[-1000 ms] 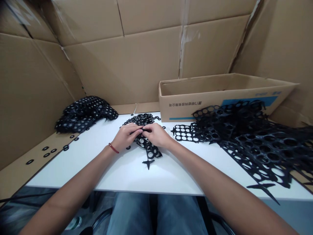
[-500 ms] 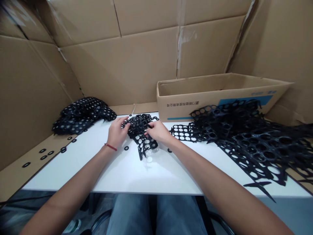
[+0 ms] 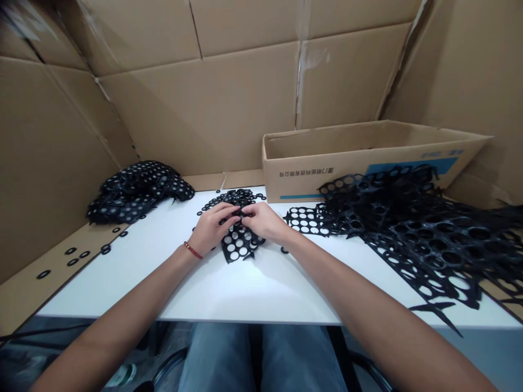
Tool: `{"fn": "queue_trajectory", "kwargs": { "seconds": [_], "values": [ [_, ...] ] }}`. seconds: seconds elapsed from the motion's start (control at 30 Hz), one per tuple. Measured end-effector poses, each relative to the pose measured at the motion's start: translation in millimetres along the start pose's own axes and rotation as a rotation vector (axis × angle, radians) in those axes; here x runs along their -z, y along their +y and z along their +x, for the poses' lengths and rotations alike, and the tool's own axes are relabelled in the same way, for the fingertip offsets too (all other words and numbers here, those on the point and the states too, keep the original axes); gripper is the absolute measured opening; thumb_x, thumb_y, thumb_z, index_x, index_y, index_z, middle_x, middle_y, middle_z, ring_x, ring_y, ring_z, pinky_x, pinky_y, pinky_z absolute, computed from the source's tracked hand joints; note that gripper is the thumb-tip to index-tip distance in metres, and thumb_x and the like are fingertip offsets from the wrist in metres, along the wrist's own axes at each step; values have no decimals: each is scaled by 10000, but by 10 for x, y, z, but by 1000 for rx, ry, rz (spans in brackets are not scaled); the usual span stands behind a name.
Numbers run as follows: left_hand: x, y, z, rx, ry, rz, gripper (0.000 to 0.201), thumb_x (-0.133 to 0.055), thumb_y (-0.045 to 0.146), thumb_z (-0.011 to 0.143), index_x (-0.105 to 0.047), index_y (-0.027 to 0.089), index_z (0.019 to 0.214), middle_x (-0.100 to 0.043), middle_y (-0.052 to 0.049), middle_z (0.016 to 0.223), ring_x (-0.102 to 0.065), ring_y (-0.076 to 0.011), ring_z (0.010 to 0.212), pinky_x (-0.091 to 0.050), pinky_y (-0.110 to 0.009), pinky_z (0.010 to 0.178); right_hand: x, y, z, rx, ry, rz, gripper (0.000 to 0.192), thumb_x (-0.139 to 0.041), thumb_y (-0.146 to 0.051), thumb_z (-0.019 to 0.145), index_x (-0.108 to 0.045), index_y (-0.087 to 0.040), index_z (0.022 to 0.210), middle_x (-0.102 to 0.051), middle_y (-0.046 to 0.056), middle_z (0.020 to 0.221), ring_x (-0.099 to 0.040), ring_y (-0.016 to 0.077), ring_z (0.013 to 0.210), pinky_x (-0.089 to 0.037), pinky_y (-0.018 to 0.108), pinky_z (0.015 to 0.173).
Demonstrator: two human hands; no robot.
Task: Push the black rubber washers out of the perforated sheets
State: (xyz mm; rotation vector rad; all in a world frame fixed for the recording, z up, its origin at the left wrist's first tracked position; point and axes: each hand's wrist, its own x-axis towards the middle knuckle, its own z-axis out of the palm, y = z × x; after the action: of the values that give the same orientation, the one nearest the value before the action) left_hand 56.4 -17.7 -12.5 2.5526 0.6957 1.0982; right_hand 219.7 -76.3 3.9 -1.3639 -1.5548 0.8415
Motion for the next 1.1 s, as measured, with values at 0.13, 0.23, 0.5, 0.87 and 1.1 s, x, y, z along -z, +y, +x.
{"fn": "queue_trajectory", "kwargs": {
  "seconds": [0.13, 0.23, 0.5, 0.87, 1.1],
  "values": [
    [52, -25, 13, 138, 43, -153, 181, -607, 322, 795, -712, 181, 839, -706, -55, 823, -635, -176, 764, -502, -289, 733, -32, 25, -4, 80, -11, -44, 178, -494, -91, 706, -646, -179, 677, -618, -25, 631, -561, 132, 633, -423, 232, 647],
    [90, -49, 48, 264, 108, -266, 222, -599, 337, 783, -701, 145, 737, -701, -52, 703, -630, -156, 649, -509, -258, 629, -57, 3, -3, 103, 2, -44, 202, -504, -73, 724, -663, -195, 745, -662, -22, 713, -588, 125, 653, -444, 232, 685],
    [84, -184, 134, 516, 384, -292, 316, -552, 374, 771, -682, 87, 788, -670, -63, 643, -578, -110, 523, -494, -229, 537, -94, -80, 56, -135, 119, 114, 48, -572, -174, 781, -574, -159, 736, -702, 54, 671, -645, 138, 579, -518, 222, 533],
    [324, -430, 41, 368, 331, 226, 172, -567, 281, 738, -703, 176, 741, -685, -82, 792, -617, -246, 792, -457, -371, 783, 43, -73, 35, -300, 205, 288, 182, -609, -162, 795, -620, -137, 615, -698, 71, 685, -563, 75, 488, -486, 174, 499],
    [266, -184, 24, 153, 219, 332, 267, -459, 243, 842, -667, 133, 969, -637, -143, 1001, -558, -275, 961, -422, -436, 891, 2, -58, 33, -281, 219, 326, 184, -613, -161, 783, -615, -132, 600, -679, 72, 652, -551, 83, 475, -484, 196, 490]
  ]
}}
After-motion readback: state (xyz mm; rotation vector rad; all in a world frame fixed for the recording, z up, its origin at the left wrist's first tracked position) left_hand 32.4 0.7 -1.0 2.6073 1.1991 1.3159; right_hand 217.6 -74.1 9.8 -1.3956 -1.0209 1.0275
